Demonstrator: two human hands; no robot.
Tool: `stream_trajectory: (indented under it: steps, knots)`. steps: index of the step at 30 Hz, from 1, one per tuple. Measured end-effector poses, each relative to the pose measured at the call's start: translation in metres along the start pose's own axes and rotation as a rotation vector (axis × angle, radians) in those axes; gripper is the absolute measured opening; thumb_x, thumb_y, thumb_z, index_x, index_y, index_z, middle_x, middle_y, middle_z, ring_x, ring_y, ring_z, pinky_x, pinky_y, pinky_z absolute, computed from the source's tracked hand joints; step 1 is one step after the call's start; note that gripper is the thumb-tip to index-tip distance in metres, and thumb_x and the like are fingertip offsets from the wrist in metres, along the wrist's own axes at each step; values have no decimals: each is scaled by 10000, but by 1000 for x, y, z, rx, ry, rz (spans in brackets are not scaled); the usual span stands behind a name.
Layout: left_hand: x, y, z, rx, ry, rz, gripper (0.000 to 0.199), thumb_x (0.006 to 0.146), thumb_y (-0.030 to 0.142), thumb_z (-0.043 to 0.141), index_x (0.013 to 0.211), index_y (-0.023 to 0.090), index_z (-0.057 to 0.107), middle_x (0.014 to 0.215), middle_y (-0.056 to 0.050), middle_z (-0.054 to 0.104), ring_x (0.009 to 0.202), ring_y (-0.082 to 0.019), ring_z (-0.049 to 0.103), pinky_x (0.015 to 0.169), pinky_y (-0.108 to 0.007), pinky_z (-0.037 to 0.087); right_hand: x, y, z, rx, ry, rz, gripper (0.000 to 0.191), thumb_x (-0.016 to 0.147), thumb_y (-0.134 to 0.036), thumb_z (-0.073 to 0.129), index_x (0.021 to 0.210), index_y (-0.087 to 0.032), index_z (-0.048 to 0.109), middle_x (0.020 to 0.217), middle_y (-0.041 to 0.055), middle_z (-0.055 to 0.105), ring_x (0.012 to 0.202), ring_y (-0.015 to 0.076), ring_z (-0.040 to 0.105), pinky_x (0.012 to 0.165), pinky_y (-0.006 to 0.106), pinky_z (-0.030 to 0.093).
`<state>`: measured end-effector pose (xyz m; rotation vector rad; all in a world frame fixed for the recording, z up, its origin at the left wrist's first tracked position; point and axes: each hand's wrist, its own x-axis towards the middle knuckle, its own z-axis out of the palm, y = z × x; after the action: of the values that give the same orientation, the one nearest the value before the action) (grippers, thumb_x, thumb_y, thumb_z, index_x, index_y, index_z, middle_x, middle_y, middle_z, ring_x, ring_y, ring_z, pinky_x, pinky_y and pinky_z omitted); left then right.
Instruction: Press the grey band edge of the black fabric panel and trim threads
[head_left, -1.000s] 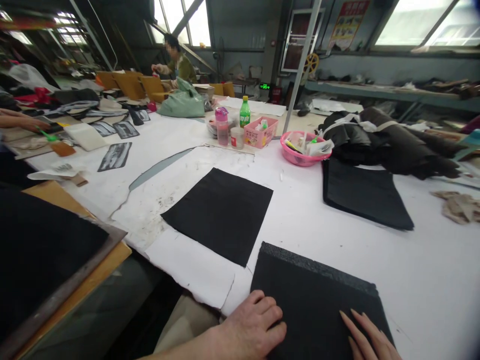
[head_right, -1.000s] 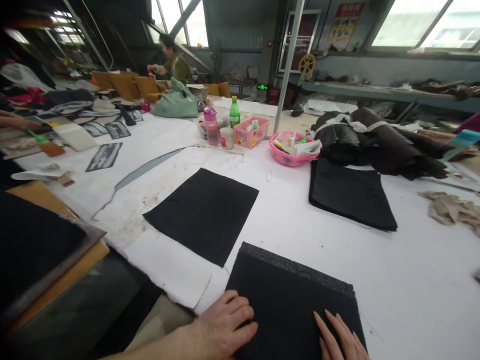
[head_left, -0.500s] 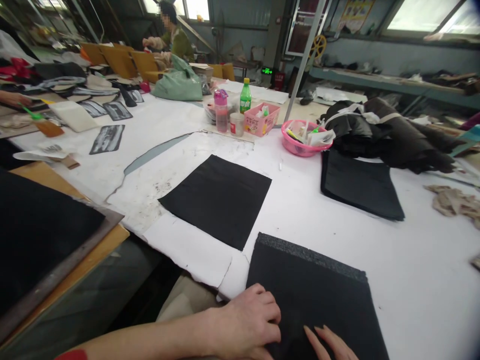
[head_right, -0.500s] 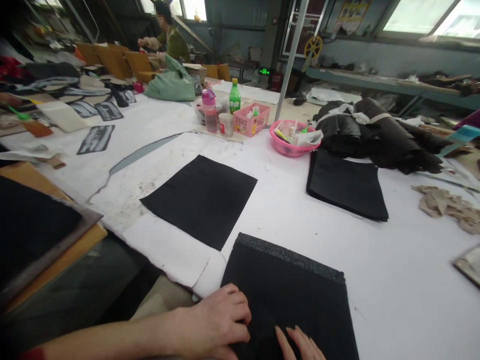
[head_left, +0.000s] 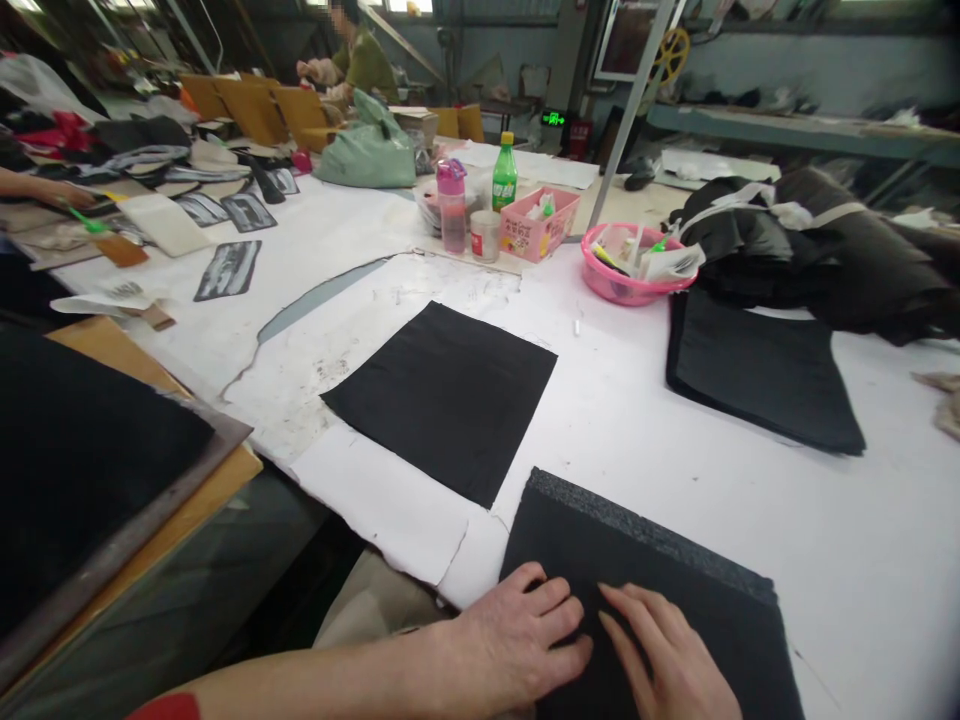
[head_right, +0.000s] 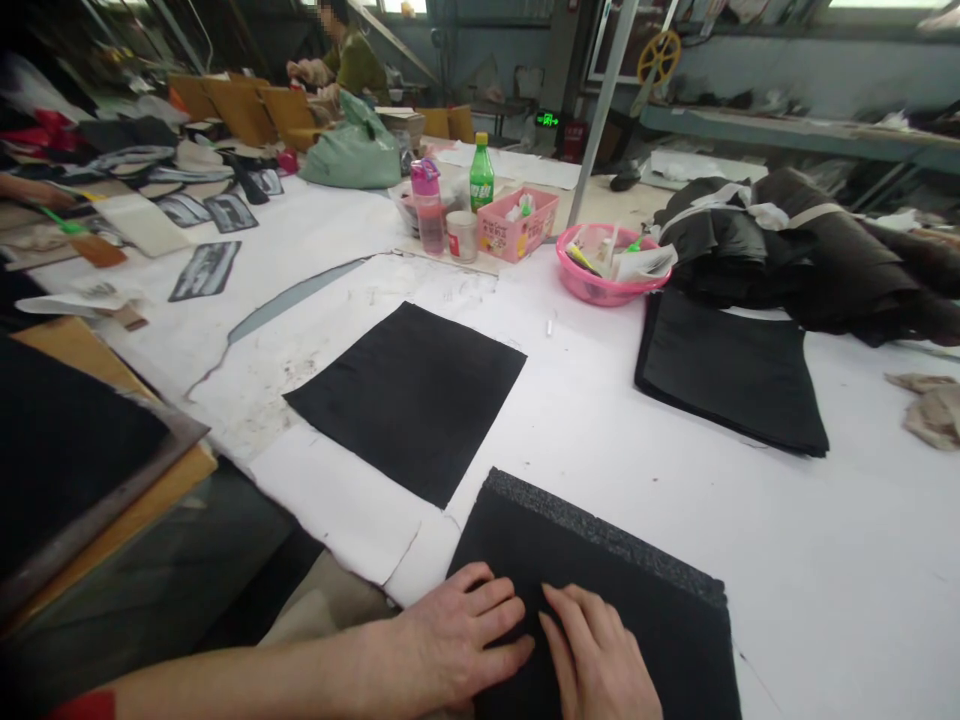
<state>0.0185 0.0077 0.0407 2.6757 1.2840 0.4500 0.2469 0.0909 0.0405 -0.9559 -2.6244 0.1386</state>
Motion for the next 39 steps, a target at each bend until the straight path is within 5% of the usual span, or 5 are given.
stream_trajectory:
  steps: [6, 16, 22, 27, 39]
  knots:
    - [5, -4, -12, -76, -123, 7, 607, 815, 525, 679, 1270, 160, 514, 1165, -99, 547, 1085, -258, 482, 918, -430, 396, 65, -16, 36, 39, -14, 149, 346, 1039, -436, 306, 1133, -256, 587, 1038, 42, 605, 938, 221, 558, 779, 372, 447]
    - [11, -14, 3, -232, -56, -72, 440, 919, 586, 500, 1076, 186, 593, 999, -47, 608, 958, -210, 529, 780, -357, 393, 75, -10, 43, 85, -49, 139, 269, 1019, -399, 390, 963, -230, 592, 945, 44, 587, 880, 233, 519, 736, 380, 368]
    - [16, -30, -2, -146, -30, -350, 58, 954, 225, 540, 969, 176, 568, 925, -35, 583, 899, -197, 535, 737, -315, 416, 74, -9, 43, 120, 0, 113, 188, 998, -338, 433, 933, -228, 571, 1014, 49, 590, 935, 243, 516, 785, 394, 375]
    - [27, -47, -10, -89, 36, -563, 405, 858, 317, 694, 1198, 193, 510, 1009, -38, 567, 930, -212, 537, 781, -333, 448, 70, -5, 50, 205, 57, 8, 118, 993, -236, 447, 947, -220, 555, 1072, 27, 627, 1095, 244, 511, 931, 427, 363]
    - [44, -91, -5, -161, -40, -379, 156, 885, 334, 661, 857, 192, 600, 857, -5, 611, 881, -187, 532, 763, -311, 408, 67, 1, 52, 142, 101, 85, 209, 991, -373, 494, 1100, -213, 573, 1000, 62, 625, 1050, 256, 542, 922, 430, 409]
